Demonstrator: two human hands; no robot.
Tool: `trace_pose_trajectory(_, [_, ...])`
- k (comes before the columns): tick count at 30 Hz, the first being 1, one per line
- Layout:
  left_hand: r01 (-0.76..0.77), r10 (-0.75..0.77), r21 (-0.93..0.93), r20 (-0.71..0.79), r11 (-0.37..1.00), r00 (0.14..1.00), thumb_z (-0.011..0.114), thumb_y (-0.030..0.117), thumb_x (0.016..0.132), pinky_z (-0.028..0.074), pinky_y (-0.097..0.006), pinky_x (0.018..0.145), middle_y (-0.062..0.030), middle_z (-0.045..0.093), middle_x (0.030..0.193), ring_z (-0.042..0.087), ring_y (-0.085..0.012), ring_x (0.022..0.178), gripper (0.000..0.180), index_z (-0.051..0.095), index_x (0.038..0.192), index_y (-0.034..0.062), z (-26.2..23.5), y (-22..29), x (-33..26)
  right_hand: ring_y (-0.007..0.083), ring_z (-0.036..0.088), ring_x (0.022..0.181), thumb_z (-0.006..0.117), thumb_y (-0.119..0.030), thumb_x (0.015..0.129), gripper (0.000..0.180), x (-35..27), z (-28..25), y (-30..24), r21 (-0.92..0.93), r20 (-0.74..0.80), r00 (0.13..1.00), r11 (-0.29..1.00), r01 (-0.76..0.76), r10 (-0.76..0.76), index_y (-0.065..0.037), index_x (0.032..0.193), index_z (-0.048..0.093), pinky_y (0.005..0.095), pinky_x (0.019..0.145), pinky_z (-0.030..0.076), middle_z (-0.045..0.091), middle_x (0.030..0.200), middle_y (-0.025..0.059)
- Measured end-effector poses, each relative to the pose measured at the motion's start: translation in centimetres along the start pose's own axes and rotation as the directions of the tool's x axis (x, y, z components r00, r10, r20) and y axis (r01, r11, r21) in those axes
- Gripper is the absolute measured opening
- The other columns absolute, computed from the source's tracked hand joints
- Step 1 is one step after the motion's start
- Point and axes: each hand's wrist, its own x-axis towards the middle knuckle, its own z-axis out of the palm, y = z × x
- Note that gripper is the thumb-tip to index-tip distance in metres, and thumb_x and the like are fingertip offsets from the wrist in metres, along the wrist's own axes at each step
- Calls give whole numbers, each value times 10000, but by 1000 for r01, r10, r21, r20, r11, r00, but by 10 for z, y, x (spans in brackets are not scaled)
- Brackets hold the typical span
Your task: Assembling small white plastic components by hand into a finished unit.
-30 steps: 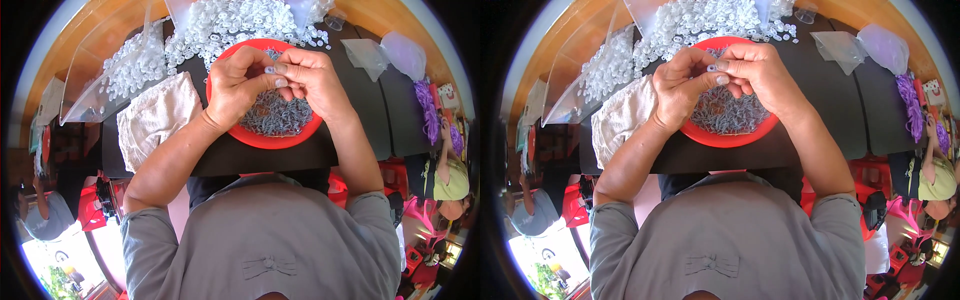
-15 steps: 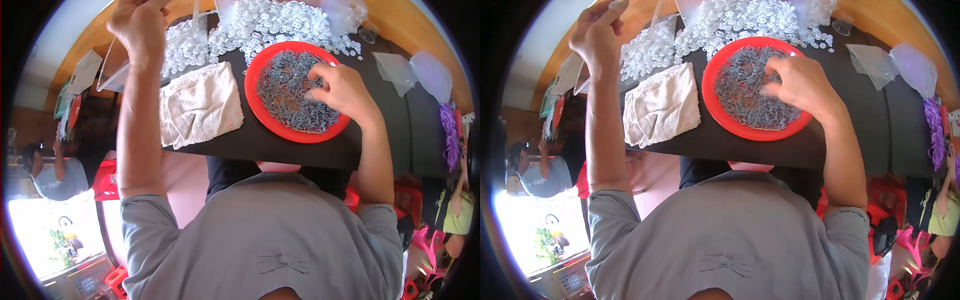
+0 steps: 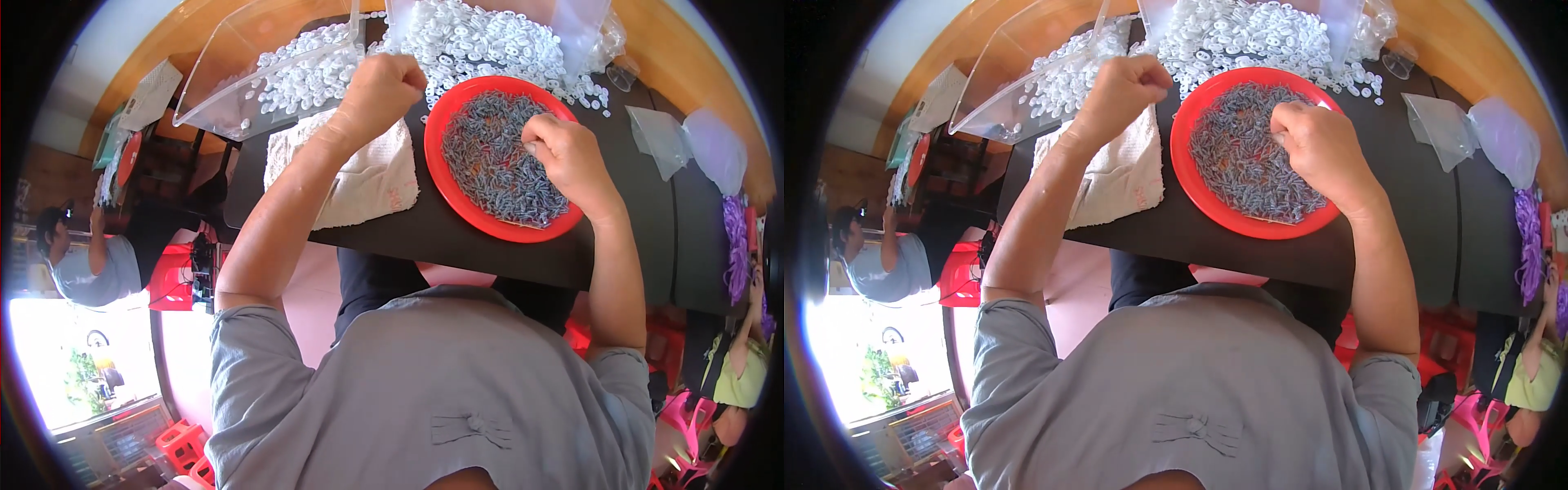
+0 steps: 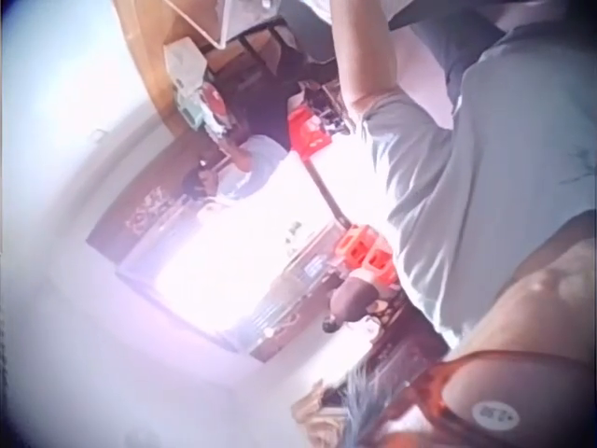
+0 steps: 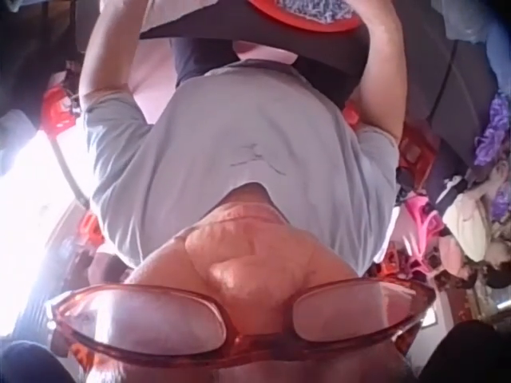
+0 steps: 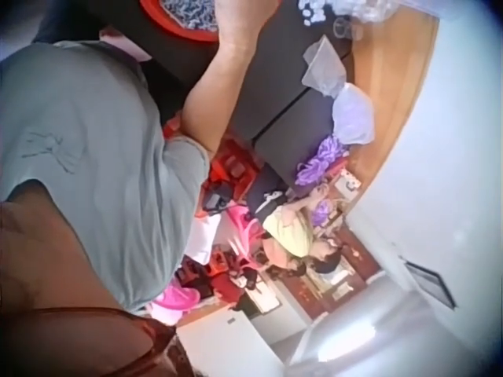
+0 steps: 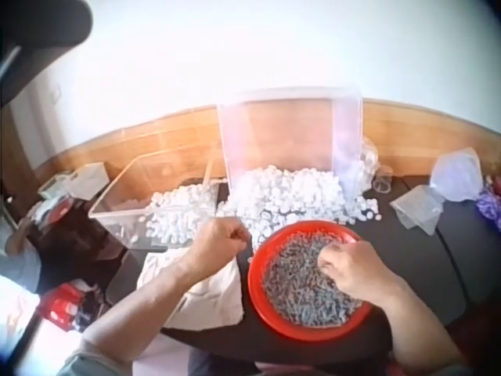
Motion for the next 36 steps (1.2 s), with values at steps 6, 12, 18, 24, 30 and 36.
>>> trace_pose_trajectory(6, [-55, 37, 104, 166, 993, 986, 699, 94, 720, 475, -315, 640, -48, 592, 727, 566, -162, 680, 235, 686, 946, 29, 17, -13, -5, 265, 589, 689, 633, -40, 783, 87, -3, -2, -8, -44, 66, 996, 997, 63, -60, -34, 860, 593, 362, 634, 448, 600, 772, 92])
trace_pose_trajectory(12, [-89, 75, 185, 80, 979, 994, 684, 199, 747, 508, -403, 727, -124, 682, 858, 649, -323, 817, 195, 685, 886, 62, 32, -22, -3, 277, 591, 678, 640, -32, 764, 66, -3, 6, -3, -92, 166, 978, 985, 143, -126, -31, 797, 582, 379, 628, 449, 596, 769, 86])
trace_pose_trajectory(18, [-55, 43, 128, 92, 990, 995, 687, 73, 758, 488, -321, 658, -84, 629, 719, 596, -177, 677, 144, 640, 875, 5, 24, -15, -6, 276, 595, 678, 635, -52, 775, 50, -3, 3, 1, -76, 54, 992, 990, 122, -118, -46, 785, 586, 394, 616, 442, 586, 761, 75])
trace_pose_trajectory(24, [-59, 40, 119, 156, 991, 987, 741, 166, 731, 487, -387, 663, -114, 652, 746, 626, -293, 718, 170, 641, 801, 48, 24, -29, 1, 268, 604, 680, 658, -65, 770, 66, -4, 10, -10, -85, 113, 982, 983, 164, -154, -56, 789, 595, 382, 602, 450, 582, 769, 67])
trace_pose_trajectory(30, [-62, 39, 143, 158, 988, 987, 731, 160, 726, 484, -405, 657, -119, 646, 726, 625, -308, 716, 161, 625, 769, 47, 24, -25, 0, 271, 604, 682, 638, -32, 782, 62, -2, 15, -4, -104, 69, 984, 980, 170, -163, -52, 802, 583, 375, 588, 449, 581, 772, 66])
trace_pose_trajectory(36, [-22, -10, 196, 164, 980, 986, 675, 73, 724, 486, -336, 660, -93, 633, 730, 607, -202, 700, 128, 632, 825, 8, 23, -18, 0, 246, 581, 661, 596, 36, 784, 77, -1, 10, -3, 87, -25, 989, 985, 148, -146, -18, 812, 549, 334, 607, 446, 561, 765, 77])
